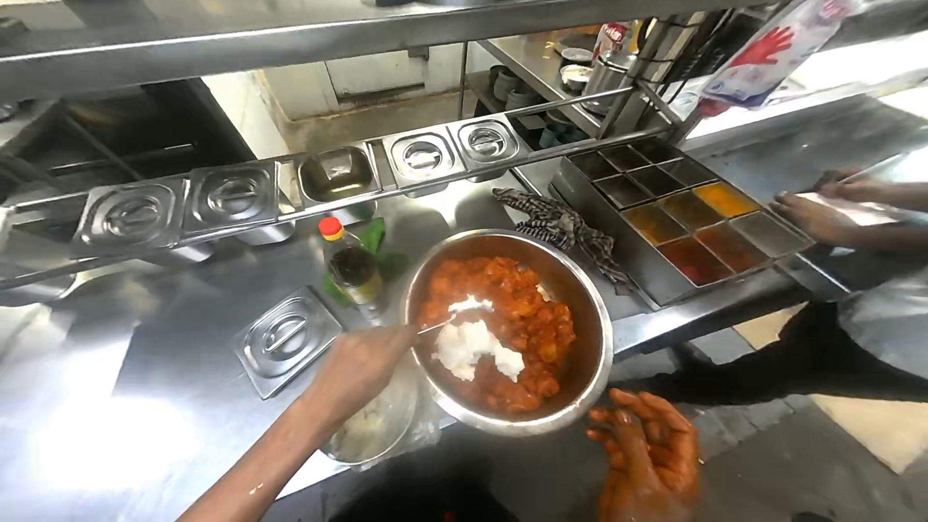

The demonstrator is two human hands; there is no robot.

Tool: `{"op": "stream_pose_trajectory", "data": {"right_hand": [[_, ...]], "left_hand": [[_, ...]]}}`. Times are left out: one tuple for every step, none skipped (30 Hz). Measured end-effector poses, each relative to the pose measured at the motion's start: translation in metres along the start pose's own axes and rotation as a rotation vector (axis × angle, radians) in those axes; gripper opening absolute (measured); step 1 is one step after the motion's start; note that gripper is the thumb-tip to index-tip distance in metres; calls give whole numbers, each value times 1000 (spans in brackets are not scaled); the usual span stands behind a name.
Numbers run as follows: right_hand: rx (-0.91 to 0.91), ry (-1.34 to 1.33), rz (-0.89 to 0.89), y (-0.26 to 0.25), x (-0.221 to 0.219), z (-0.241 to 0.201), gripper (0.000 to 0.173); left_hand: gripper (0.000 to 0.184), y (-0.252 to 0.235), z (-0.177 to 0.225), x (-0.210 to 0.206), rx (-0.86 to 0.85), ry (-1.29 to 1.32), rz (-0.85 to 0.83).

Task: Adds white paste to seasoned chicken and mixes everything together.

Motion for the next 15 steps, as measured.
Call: {"op": "stream_pose_trajectory", "data": {"right_hand": [[-4, 3, 1, 0, -1, 1, 33], [-2, 3, 0, 1, -1, 1, 33], [-2, 4, -3, 2, -2, 1, 33], [-7, 6, -3, 3, -3, 1, 32], [-14, 7, -1, 3, -2, 2, 32], [-24, 8, -5, 3, -2, 3, 32], [-34, 6, -14, 3, -3, 4, 33], [-40, 5, -25, 3, -4, 6, 33], [-43, 5, -37, 2, -5, 7, 32], [-43, 4, -53, 2, -7, 9, 32], [-42, 7, -70, 1, -10, 10, 32], [-40, 9, -84, 0, -12, 11, 32], [-39, 14, -95, -1, -16, 11, 32], [-39, 21, -107, -2, -19, 11, 32], [-38, 25, -119, -2, -23, 11, 33]], "left_hand": [[18, 0, -1, 3, 18, 5, 9], [18, 1, -3, 6, 40, 8, 25], [19, 4, -5, 10, 68, 13, 46], [21, 9, -8, 13, 104, 32, 70], [24, 15, -11, 16, 155, 63, 91], [29, 22, -16, 19, 220, 108, 107], [32, 30, -21, 21, 295, 168, 119], [35, 38, -25, 24, 358, 222, 137], [37, 45, -28, 26, 399, 259, 161], [36, 51, -27, 29, 408, 261, 197], [33, 53, -22, 36, 373, 211, 234], [29, 52, -14, 42, 310, 127, 259], [25, 49, -5, 48, 246, 26, 276], [22, 47, 3, 51, 186, -61, 293], [20, 45, 10, 53, 134, -120, 306]]}}
Point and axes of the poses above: each hand's wrist, its own y-axis away from the middle knuckle, its own x-axis out of the back of the hand, z = x × y, the point moved 9 cm from there along -y, towards the middle knuckle, and after that the axes turned 15 degrees about -x, right-handed, at the moved point
